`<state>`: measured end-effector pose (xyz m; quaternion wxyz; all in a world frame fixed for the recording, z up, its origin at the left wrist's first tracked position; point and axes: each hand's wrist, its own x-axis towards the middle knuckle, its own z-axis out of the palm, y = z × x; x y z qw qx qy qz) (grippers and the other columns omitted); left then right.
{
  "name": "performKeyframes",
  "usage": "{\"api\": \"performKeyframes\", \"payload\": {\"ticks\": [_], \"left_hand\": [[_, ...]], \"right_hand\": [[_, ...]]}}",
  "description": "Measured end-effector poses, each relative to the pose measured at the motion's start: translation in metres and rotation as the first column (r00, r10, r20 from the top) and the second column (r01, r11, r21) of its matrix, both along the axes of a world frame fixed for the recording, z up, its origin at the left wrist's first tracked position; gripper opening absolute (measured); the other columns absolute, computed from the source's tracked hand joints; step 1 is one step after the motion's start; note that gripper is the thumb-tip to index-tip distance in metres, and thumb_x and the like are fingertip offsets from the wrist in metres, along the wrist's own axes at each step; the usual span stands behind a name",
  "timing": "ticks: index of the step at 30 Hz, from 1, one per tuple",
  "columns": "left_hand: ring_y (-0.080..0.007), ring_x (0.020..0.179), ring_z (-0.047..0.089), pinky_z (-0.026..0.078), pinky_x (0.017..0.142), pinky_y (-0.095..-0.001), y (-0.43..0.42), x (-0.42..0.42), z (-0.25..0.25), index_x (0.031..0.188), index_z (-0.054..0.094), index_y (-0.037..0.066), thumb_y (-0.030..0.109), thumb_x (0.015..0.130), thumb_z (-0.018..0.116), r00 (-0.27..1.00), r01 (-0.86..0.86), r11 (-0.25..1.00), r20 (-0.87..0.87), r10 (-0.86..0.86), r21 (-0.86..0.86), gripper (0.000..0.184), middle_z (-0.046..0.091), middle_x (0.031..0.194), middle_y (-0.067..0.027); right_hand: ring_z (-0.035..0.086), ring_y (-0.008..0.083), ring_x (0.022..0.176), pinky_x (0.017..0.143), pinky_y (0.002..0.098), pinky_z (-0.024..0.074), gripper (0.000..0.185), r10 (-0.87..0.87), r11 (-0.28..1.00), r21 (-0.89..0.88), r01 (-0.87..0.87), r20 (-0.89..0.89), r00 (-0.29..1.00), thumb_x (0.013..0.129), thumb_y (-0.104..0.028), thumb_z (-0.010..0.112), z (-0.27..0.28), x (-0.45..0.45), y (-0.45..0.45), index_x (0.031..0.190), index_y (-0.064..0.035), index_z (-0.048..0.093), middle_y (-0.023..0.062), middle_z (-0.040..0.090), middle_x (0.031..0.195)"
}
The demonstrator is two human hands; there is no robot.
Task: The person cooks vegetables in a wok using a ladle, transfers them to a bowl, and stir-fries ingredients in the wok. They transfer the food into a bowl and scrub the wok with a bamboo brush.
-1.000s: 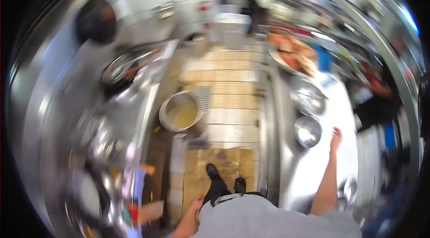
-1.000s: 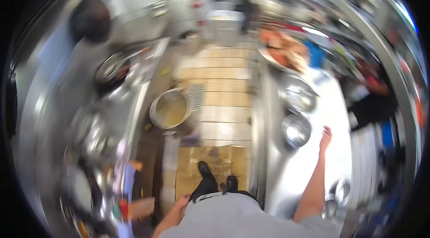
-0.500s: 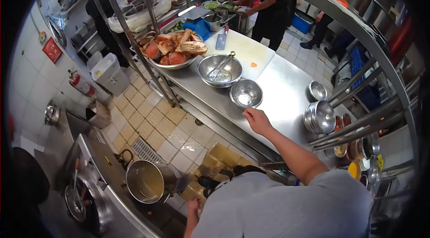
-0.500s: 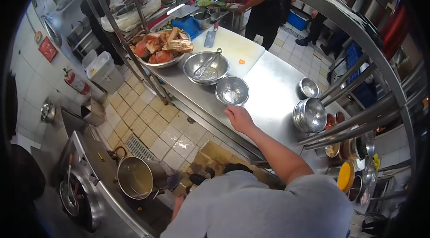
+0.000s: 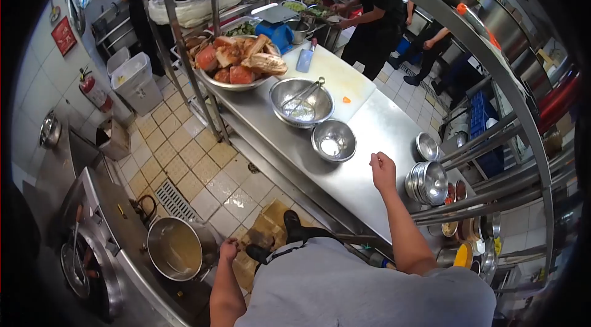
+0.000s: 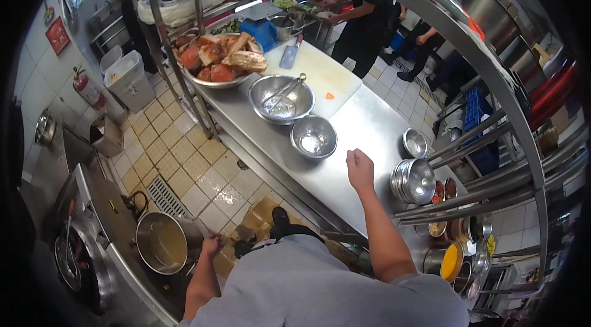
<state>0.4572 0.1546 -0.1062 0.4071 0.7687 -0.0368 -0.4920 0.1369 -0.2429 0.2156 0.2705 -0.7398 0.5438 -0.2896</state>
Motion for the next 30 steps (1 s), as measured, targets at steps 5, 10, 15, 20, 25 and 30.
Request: {"api": "performKeyframes", "payload": {"ticks": [5, 10, 15, 20, 25, 30], "left_hand": [[-0.0197, 0.072, 0.063, 0.052, 0.061, -0.0307, -0.01, -0.025, 0.042, 0.106, 0.059, -0.002, 0.009, 0.085, 0.051, 0.989, 0.121, 0.99, 0.076, -0.126, 0.07, 0.025, 0.064, 0.09, -0.0131], [-0.0196, 0.059, 0.06, 0.047, 0.049, -0.0333, 0.021, -0.056, -0.015, 0.084, 0.06, 0.002, 0.019, 0.086, 0.048, 0.979, -0.166, 0.986, -0.118, 0.166, 0.006, 0.021, 0.06, 0.066, -0.0098], [-0.0229, 0.068, 0.062, 0.047, 0.059, -0.0356, -0.008, -0.082, 0.021, 0.085, 0.061, 0.001, 0.024, 0.086, 0.046, 0.931, 0.316, 0.924, 0.114, -0.346, 0.217, 0.028, 0.062, 0.073, -0.013], [-0.0262, 0.077, 0.063, 0.048, 0.069, -0.0379, -0.023, -0.07, 0.06, 0.087, 0.062, -0.001, 0.029, 0.087, 0.043, 0.816, 0.462, 0.837, 0.23, -0.53, 0.293, 0.035, 0.065, 0.079, -0.0161], [-0.0214, 0.081, 0.064, 0.051, 0.064, -0.03, -0.02, -0.019, 0.028, 0.103, 0.06, -0.001, 0.007, 0.084, 0.047, 0.996, -0.086, 0.996, 0.032, 0.085, 0.039, 0.025, 0.064, 0.091, -0.0122], [-0.0153, 0.066, 0.057, 0.046, 0.054, -0.0276, -0.015, -0.02, 0.045, 0.098, 0.057, 0.004, 0.01, 0.088, 0.047, 0.947, -0.32, 0.943, -0.058, 0.316, -0.091, 0.016, 0.06, 0.081, -0.0052]], "right_hand": [[0.05, 0.0078, 0.061, 0.058, 0.0248, 0.0421, 0.022, 0.063, 0.996, -0.065, -0.056, 0.105, 0.993, 0.091, -0.017, 0.052, -0.041, 0.011, -0.061, 0.08, 0.0011, 0.059, 0.0044, 0.058, 0.066], [0.058, 0.03, 0.093, 0.082, 0.0386, 0.0459, 0.02, 0.2, 0.979, 0.01, -0.205, -0.258, 0.945, 0.087, -0.017, 0.05, -0.05, 0.021, -0.118, 0.09, -0.0076, 0.068, 0.0151, 0.061, 0.096], [0.056, 0.0301, 0.101, 0.089, 0.0376, 0.0444, 0.021, 0.268, 0.949, -0.1, -0.298, -0.239, 0.933, 0.087, -0.012, 0.048, -0.063, 0.035, -0.187, 0.095, -0.0096, 0.068, 0.0146, 0.059, 0.106], [0.057, 0.0318, 0.104, 0.09, 0.0387, 0.0453, 0.033, 0.249, 0.965, 0.184, -0.188, -0.413, 0.876, 0.086, -0.014, 0.048, -0.051, 0.058, -0.204, 0.116, -0.0143, 0.059, 0.0165, 0.06, 0.112], [0.059, 0.0318, 0.102, 0.09, 0.0385, 0.0462, 0.034, 0.289, 0.957, 0.168, -0.236, -0.511, 0.809, 0.083, -0.015, 0.047, -0.073, 0.066, -0.227, 0.114, -0.0154, 0.062, 0.0145, 0.062, 0.109], [0.06, 0.0306, 0.097, 0.088, 0.0365, 0.0467, 0.028, 0.267, 0.964, 0.129, -0.234, -0.513, 0.816, 0.083, -0.015, 0.05, -0.07, 0.076, -0.227, 0.105, -0.0127, 0.067, 0.014, 0.064, 0.104]]}}
